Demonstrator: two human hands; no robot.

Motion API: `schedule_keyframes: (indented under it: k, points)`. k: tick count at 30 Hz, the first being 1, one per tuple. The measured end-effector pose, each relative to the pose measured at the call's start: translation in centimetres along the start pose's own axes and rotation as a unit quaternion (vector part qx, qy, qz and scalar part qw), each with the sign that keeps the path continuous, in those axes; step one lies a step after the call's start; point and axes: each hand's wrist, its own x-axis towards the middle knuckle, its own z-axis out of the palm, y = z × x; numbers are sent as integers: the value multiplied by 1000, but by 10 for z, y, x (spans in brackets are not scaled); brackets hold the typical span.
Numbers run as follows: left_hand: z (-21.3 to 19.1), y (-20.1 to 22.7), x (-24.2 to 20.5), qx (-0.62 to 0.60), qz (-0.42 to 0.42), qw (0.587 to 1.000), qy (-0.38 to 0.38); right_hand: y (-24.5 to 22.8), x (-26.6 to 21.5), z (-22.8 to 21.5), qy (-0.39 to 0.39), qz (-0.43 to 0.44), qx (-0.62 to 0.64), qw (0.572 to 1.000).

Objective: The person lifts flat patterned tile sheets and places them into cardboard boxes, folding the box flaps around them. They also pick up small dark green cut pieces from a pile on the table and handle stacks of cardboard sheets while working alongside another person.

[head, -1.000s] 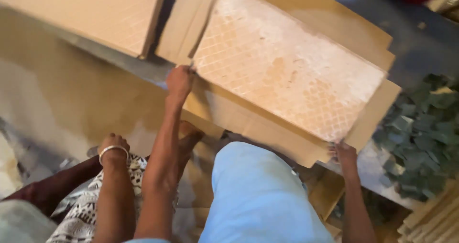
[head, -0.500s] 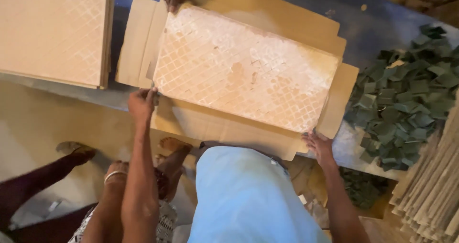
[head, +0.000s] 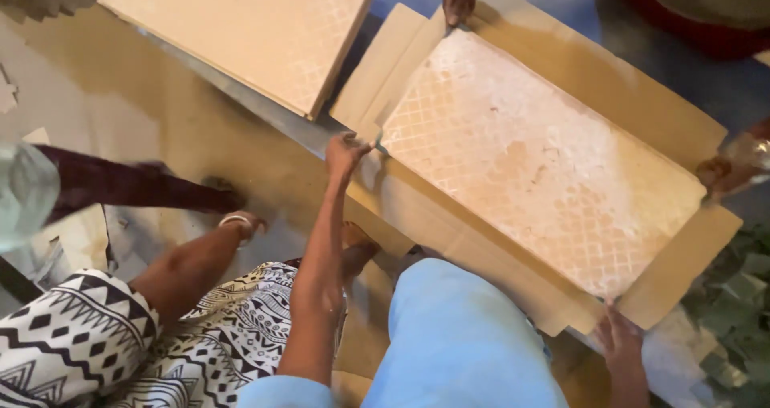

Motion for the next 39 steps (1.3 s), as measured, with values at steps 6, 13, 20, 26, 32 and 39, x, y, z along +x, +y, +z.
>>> schedule_keyframes:
  k: [6,13,20,26,32,39]
  points:
    - [8,-58,42,-19,-89,988,-124,27,32,-6,-29,-31,32,999]
    - [15,-50,45,-30,-19,997,-70,0,4,18,74,-53,-114,989]
    - [44,-36,6,87,192,973,-98,-69,-69,77,-26,-155,56,986]
    - [39,9,-36,41,242,964,-104,-83,-111,124,21,-335,-134,932]
    - [50,-17,-31,13,74,997,9,-36,-43,105,129,-63,307,941]
    - [21,7,-18,148,77,980,-104,-27,-61,86,98,-21,12,995]
